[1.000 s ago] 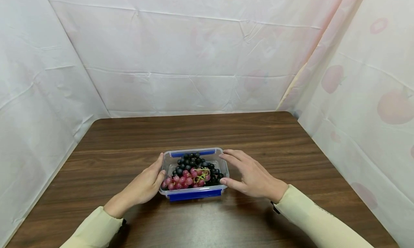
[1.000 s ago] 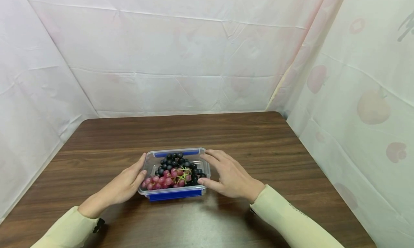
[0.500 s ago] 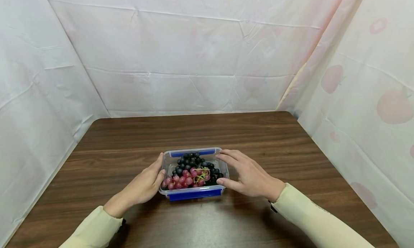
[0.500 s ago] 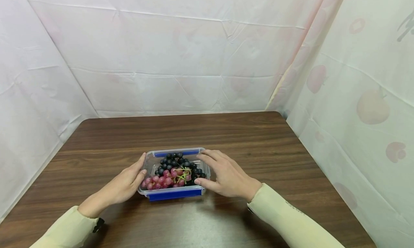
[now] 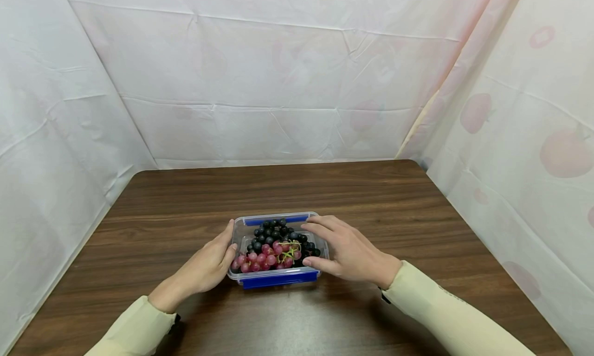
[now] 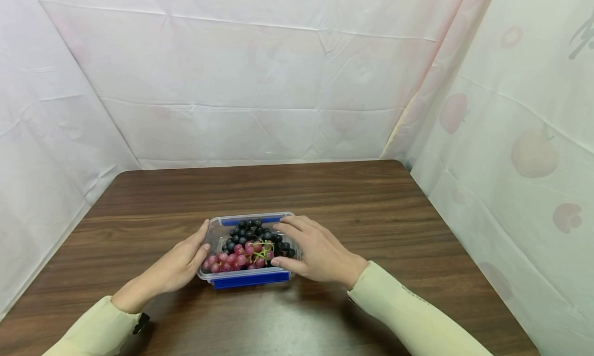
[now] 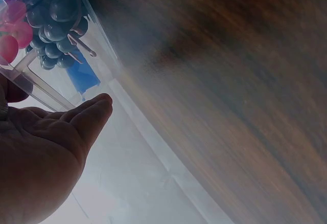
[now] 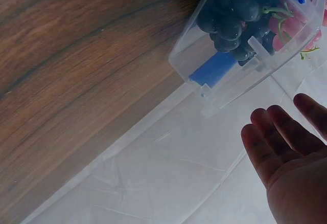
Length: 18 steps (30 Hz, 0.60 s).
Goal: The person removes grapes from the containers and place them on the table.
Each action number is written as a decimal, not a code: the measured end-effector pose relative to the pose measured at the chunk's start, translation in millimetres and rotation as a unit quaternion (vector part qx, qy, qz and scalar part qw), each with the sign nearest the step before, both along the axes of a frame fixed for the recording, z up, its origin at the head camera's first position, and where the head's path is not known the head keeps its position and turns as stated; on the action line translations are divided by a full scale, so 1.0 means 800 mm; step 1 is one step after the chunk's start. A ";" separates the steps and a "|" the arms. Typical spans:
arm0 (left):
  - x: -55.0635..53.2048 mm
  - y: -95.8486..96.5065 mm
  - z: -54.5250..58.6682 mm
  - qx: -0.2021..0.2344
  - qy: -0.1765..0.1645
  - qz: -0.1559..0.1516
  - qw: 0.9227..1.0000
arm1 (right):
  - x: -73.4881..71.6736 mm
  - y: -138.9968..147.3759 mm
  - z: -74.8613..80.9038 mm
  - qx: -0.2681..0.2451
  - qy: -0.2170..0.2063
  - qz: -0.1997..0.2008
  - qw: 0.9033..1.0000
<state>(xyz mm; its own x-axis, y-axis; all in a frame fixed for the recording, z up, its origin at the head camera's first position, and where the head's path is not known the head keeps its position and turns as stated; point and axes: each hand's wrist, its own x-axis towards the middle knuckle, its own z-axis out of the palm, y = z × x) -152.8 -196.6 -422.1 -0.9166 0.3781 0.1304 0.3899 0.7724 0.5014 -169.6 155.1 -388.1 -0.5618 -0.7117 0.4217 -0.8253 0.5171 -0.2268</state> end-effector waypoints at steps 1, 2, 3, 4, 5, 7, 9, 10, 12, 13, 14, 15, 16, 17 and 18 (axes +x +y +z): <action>0.000 0.000 0.000 0.000 0.000 0.000 1.000 | 0.000 -0.001 0.000 0.001 0.002 0.000 1.000; 0.000 0.000 0.000 -0.001 -0.001 0.000 1.000 | 0.000 -0.002 0.001 0.003 0.004 0.000 1.000; 0.000 0.000 0.000 -0.002 -0.001 0.000 1.000 | 0.000 -0.003 0.002 0.004 0.006 0.000 1.000; 0.000 0.000 0.000 -0.002 -0.001 0.000 1.000 | 0.000 -0.004 0.002 0.005 0.006 0.001 1.000; 0.000 0.000 0.000 -0.002 -0.001 0.000 1.000 | 0.000 -0.005 0.002 0.006 0.006 0.002 1.000; 0.000 0.000 0.001 -0.003 -0.002 0.001 1.000 | 0.000 -0.007 0.003 0.007 0.006 0.004 1.000; 0.000 0.000 0.001 -0.003 -0.003 0.001 1.000 | 0.000 -0.010 0.003 0.010 0.003 0.005 1.000; 0.000 0.000 0.001 -0.003 -0.003 0.001 1.000 | 0.000 -0.011 0.003 0.011 0.003 0.007 1.000; 0.001 0.000 0.001 -0.003 -0.004 0.001 1.000 | 0.000 -0.013 0.003 0.013 0.002 0.010 1.000; 0.001 0.000 0.001 -0.003 -0.004 0.001 1.000 | 0.000 -0.014 0.003 0.014 0.002 0.012 1.000; 0.001 0.000 0.001 -0.003 -0.004 0.001 1.000 | -0.001 -0.016 0.003 0.014 0.004 0.014 1.000; 0.001 0.000 0.001 -0.003 -0.004 0.001 1.000 | -0.001 -0.017 0.004 0.014 0.006 0.016 1.000; 0.001 0.000 0.001 -0.003 -0.004 0.000 1.000 | -0.001 -0.018 0.004 0.013 0.008 0.019 1.000; 0.001 0.000 0.002 -0.003 -0.004 0.000 1.000 | -0.001 -0.019 0.004 0.012 0.010 0.022 1.000; 0.001 0.000 0.002 -0.003 -0.004 0.000 1.000 | -0.001 -0.021 0.004 0.011 0.012 0.024 1.000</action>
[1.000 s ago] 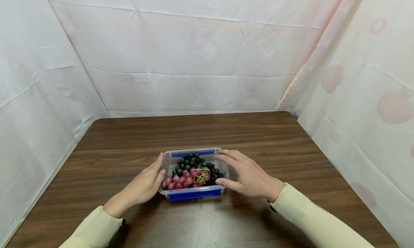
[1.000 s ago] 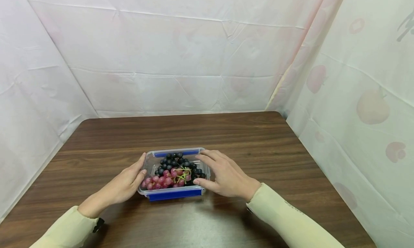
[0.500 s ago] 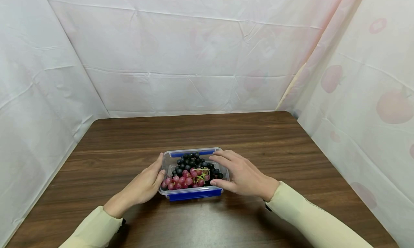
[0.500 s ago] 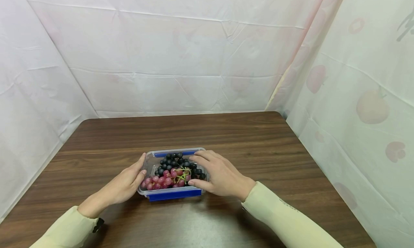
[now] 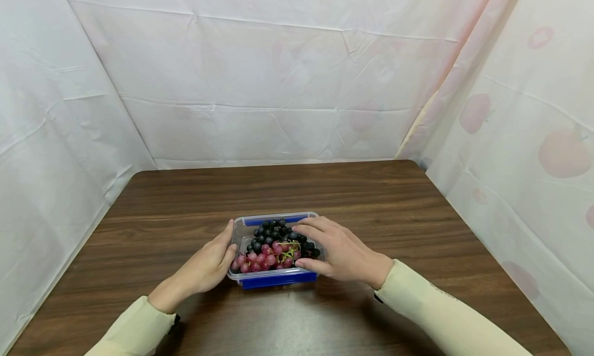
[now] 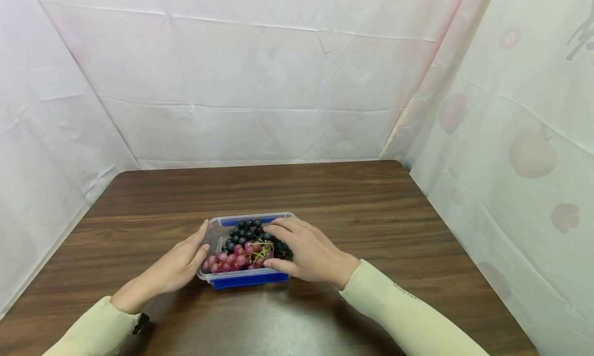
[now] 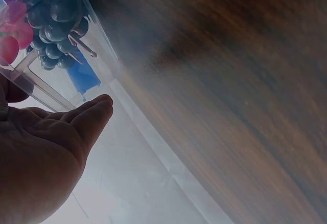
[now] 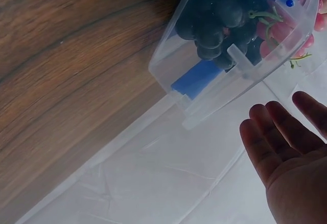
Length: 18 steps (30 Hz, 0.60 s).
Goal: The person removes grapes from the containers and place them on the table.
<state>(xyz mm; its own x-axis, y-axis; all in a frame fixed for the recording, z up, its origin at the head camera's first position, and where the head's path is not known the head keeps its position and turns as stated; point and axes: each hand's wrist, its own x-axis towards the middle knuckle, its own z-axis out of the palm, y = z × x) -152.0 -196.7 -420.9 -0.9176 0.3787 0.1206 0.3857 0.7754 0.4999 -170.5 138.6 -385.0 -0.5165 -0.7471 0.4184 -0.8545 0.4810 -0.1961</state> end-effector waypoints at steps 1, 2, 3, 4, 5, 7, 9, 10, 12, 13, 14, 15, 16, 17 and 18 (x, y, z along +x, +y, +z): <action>0.000 0.000 0.000 0.000 0.000 0.000 1.000 | 0.000 -0.001 0.000 0.000 0.003 0.003 1.000; 0.000 0.000 0.000 0.000 -0.001 0.000 1.000 | 0.000 -0.002 0.000 -0.001 0.007 0.006 1.000; 0.000 0.000 -0.001 0.000 -0.001 0.000 1.000 | -0.001 -0.004 0.000 -0.002 0.010 0.009 1.000; 0.000 0.000 -0.001 0.000 -0.001 0.000 1.000 | -0.001 -0.005 0.000 -0.003 0.013 0.013 1.000; 0.000 0.000 -0.001 0.000 -0.001 0.000 1.000 | -0.001 -0.006 0.000 -0.002 0.016 0.014 1.000; -0.001 0.000 -0.001 0.000 -0.001 0.000 1.000 | -0.002 -0.008 0.000 -0.002 0.021 0.018 1.000; -0.001 0.000 -0.002 0.000 0.000 0.000 1.000 | -0.002 -0.010 0.000 0.000 0.026 0.019 0.999; -0.001 0.000 -0.002 0.001 0.001 -0.001 1.000 | -0.002 -0.011 0.000 0.002 0.025 0.019 1.000; -0.001 0.000 -0.002 0.002 0.001 -0.001 1.000 | -0.002 -0.013 0.000 0.003 0.024 0.018 1.000; -0.001 0.000 -0.002 0.003 0.002 -0.002 1.000 | -0.001 -0.014 0.000 0.005 0.023 0.016 1.000; -0.001 0.000 -0.002 0.003 0.002 -0.002 1.000 | -0.001 -0.015 0.000 0.006 0.021 0.014 1.000; 0.000 0.001 -0.001 0.004 0.002 -0.002 1.000 | 0.000 -0.016 0.000 0.007 0.018 0.012 1.000; 0.000 0.001 -0.001 0.004 0.002 -0.001 1.000 | 0.000 -0.017 0.001 0.007 0.014 0.011 1.000; 0.000 0.001 -0.001 0.003 0.003 -0.001 1.000 | 0.000 -0.018 0.001 0.008 0.014 0.011 1.000; 0.000 0.001 -0.001 0.003 0.002 -0.001 1.000 | 0.001 -0.018 0.001 0.008 0.012 0.011 1.000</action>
